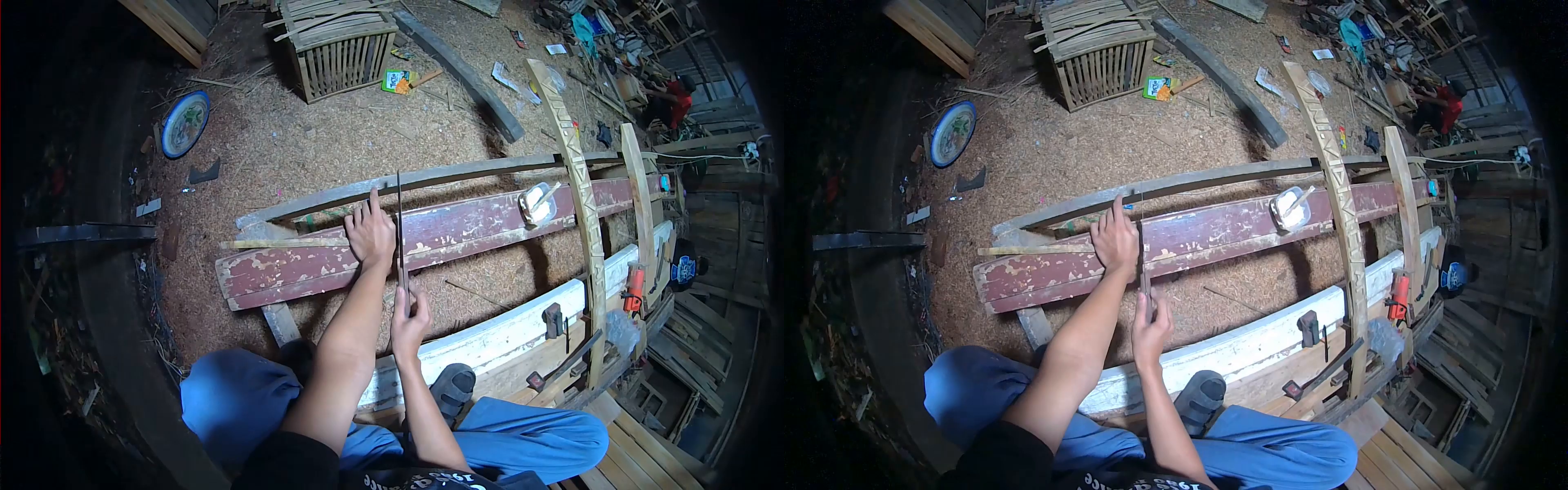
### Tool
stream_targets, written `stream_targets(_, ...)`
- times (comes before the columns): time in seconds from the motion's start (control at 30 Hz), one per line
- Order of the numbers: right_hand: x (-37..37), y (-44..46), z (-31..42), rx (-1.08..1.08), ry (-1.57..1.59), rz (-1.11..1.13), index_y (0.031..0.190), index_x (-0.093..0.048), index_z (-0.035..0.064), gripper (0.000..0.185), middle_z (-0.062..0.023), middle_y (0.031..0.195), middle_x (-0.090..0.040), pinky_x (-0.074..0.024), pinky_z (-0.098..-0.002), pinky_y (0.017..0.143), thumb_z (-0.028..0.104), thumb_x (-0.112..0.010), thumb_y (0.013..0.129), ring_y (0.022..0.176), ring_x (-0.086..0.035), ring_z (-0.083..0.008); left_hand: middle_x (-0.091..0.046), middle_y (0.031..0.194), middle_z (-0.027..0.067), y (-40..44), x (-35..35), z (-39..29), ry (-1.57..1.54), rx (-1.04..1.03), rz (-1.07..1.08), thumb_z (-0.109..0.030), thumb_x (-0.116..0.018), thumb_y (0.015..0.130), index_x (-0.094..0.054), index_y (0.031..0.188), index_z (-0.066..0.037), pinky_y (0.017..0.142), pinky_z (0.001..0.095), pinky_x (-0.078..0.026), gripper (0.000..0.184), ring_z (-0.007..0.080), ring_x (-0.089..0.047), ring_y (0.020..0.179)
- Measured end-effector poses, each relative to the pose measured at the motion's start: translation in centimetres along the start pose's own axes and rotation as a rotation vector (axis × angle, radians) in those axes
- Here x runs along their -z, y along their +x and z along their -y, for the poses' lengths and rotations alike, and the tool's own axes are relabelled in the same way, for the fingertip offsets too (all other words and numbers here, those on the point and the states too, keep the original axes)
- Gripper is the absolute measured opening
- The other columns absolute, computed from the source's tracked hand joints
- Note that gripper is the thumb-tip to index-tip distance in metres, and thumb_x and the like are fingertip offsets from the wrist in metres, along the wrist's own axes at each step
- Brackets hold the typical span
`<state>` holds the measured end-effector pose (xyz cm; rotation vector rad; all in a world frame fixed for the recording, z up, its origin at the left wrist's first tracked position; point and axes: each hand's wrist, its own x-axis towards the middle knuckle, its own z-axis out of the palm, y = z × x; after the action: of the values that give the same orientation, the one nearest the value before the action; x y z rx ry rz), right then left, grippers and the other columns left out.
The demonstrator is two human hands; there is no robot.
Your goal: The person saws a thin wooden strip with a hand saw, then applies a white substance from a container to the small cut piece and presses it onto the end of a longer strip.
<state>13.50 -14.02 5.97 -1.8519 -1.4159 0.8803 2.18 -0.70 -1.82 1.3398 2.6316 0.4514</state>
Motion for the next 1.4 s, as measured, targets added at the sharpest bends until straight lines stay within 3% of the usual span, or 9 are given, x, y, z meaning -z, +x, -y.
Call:
stream_targets(0.1, 1.4, -2.7, -2.0, 0.062, -0.054, 0.004, 0.105, -0.068, -0.0039, 0.019, -0.0178, 0.088, -0.067, -0.0469, -0.0416, 0.068, 0.013, -0.07, 0.095, 0.073, -0.062, -0.0308, -0.069, 0.1, 0.0049, -0.2, -0.1, -0.1, 0.035, -0.045, -0.118, -0.019, -0.056, 0.094, -0.053, 0.141, -0.014, 0.089, 0.0386, -0.041, 0.047, 0.0212, -0.063, 0.098)
stream_targets(0.23, 3.2, -3.9, -2.2, -0.114, -0.019, 0.017, 0.105, -0.07, -0.0056, 0.023, -0.0162, 0.084, -0.068, -0.0468, -0.0414, 0.068, 0.014, -0.072, 0.094, 0.071, -0.06, -0.0258, -0.07, 0.112, 0.0099, -0.2, 0.3, -0.2, -0.05, -0.012, -0.028, -0.021, -0.052, 0.096, -0.047, 0.148, -0.013, 0.099, 0.042, -0.038, 0.053, 0.0226, -0.061, 0.114)
stream_targets(0.3, 4.3, -3.6, -1.7, -0.319, 0.113, 0.028, 0.109, -0.073, -0.0068, 0.029, -0.0057, 0.077, -0.063, -0.0398, -0.028, 0.057, 0.018, -0.075, 0.093, 0.067, -0.05, -0.0091, -0.07, 0.112, 0.0101, -0.1, 0.3, -0.1, -0.036, 0.004, 0.003, -0.022, -0.051, 0.096, -0.047, 0.148, -0.013, 0.1, 0.0422, -0.038, 0.053, 0.023, -0.061, 0.113)
stream_targets(0.37, 5.2, -3.4, -1.3, -0.248, 0.214, 0.015, 0.112, -0.072, -0.0052, 0.029, 0.0074, 0.064, -0.045, -0.028, -0.0219, 0.046, 0.02, -0.073, 0.097, 0.052, -0.039, -0.0017, -0.07, 0.112, 0.0102, -0.1, 0.4, -0.2, -0.017, -0.005, 0.022, -0.022, -0.051, 0.096, -0.048, 0.148, -0.013, 0.099, 0.0419, -0.038, 0.052, 0.0234, -0.061, 0.112)
stream_targets(0.63, 6.1, 2.2, 5.6, -0.179, 0.284, -0.119, 0.117, -0.071, -0.0051, 0.029, 0.0002, 0.081, -0.058, -0.0339, -0.0246, 0.055, 0.015, -0.073, 0.095, 0.065, -0.044, -0.0063, -0.069, 0.103, 0.007, -0.3, 0.1, -0.2, 0.017, -0.036, -0.108, -0.02, -0.054, 0.094, -0.052, 0.142, -0.013, 0.093, 0.0394, -0.041, 0.048, 0.0215, -0.063, 0.104)
stream_targets(0.83, 1.2, 2.8, 3.0, 0.012, 0.149, -0.152, 0.119, -0.071, -0.0041, 0.032, -0.005, 0.094, -0.069, -0.0431, -0.0247, 0.062, 0.02, -0.071, 0.097, 0.076, -0.056, -0.0074, -0.07, 0.102, 0.0076, -0.3, 0.0, -0.2, 0.005, -0.06, -0.152, -0.019, -0.053, 0.094, -0.053, 0.141, -0.013, 0.091, 0.0392, -0.041, 0.047, 0.0222, -0.063, 0.102)
stream_targets(0.87, -0.4, 3.0, -0.5, 0.221, 0.028, -0.163, 0.117, -0.072, -0.0035, 0.033, -0.007, 0.094, -0.069, -0.0426, -0.027, 0.064, 0.022, -0.072, 0.096, 0.078, -0.053, -0.0085, -0.07, 0.102, 0.0076, -0.2, 0.2, -0.3, 0.008, -0.062, -0.152, -0.019, -0.053, 0.094, -0.053, 0.141, -0.013, 0.091, 0.0392, -0.041, 0.047, 0.0222, -0.063, 0.102)
stream_targets(1.17, -1.2, 2.1, -0.2, -0.225, 0.301, -0.04, 0.115, -0.071, -0.0067, 0.035, 0.0012, 0.071, -0.053, -0.0301, -0.0276, 0.051, 0.024, -0.071, 0.097, 0.06, -0.039, -0.0067, -0.071, 0.107, 0.0094, -0.1, 0.7, -0.5, -0.011, -0.003, -0.01, -0.022, -0.052, 0.096, -0.052, 0.143, -0.012, 0.094, 0.0408, -0.04, 0.048, 0.0227, -0.063, 0.108)
stream_targets(1.4, -2.5, 2.5, -0.6, 0.064, 0.139, -0.171, 0.116, -0.073, -0.0038, 0.033, -0.0037, 0.075, -0.062, -0.0308, -0.0296, 0.052, 0.02, -0.075, 0.094, 0.06, -0.039, -0.0091, -0.071, 0.106, 0.0086, -0.2, 0.2, -0.3, -0.02, -0.014, -0.042, -0.021, -0.053, 0.096, -0.054, 0.141, -0.013, 0.094, 0.0403, -0.04, 0.047, 0.0229, -0.062, 0.108)
